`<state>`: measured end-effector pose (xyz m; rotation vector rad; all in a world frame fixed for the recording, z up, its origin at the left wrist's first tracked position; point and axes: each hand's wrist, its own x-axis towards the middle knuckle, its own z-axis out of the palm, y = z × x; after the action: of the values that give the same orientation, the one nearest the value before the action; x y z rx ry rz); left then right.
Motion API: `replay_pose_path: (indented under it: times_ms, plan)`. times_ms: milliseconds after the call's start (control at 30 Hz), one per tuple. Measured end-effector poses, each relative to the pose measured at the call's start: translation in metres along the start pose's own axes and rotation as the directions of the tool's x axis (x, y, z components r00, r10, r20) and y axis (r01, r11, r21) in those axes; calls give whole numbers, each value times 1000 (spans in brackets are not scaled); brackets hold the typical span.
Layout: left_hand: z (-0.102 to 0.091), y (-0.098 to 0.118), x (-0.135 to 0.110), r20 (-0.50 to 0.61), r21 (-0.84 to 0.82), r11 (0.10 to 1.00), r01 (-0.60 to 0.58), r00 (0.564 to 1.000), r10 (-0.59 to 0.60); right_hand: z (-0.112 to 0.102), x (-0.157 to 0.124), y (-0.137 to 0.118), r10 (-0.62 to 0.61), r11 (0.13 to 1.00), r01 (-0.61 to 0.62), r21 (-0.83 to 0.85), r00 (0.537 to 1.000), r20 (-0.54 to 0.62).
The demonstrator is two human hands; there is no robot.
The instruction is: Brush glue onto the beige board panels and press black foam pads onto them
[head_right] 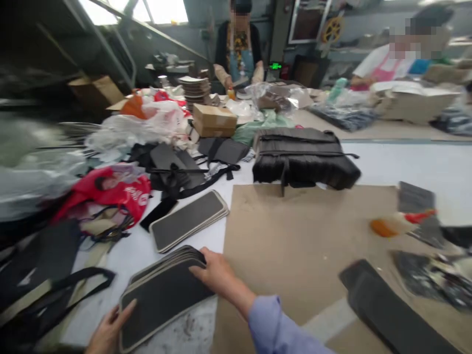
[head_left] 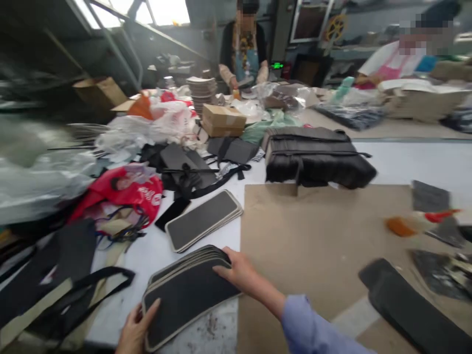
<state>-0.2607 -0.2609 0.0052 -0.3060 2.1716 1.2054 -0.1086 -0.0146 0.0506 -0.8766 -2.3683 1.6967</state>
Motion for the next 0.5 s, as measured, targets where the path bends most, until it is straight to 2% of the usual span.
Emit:
replay_pose_path:
  times_ms: [100, 200, 267, 367, 433, 500]
  plan:
    - [-7, 6, -6, 125, -286, 956, 68, 992, -33, -6, -6, -39, -187, 978, 194, -83, 979, 84]
    - [-19, 12, -14, 199, -439, 889, 129, 979, -43, -11, -3, -69, -271, 953, 289, -91, 948, 168]
    - [-28, 20, -19, 248, -484, 858, 172, 967, -53, -16, 5, -81, -243, 964, 258, -62, 954, 177]
    - [-34, 44, -14, 294, -493, 853, 172, 956, -23, -31, 28, -86, -126, 992, 127, -7, 986, 105]
    - [-28, 68, -2, 320, -493, 861, 128, 946, 42, -44, 51, -84, -33, 999, 32, 23, 999, 30]
    - [-13, 92, 15, 371, -515, 848, 124, 924, 90, -58, 77, -79, 55, 996, -54, 66, 998, -16]
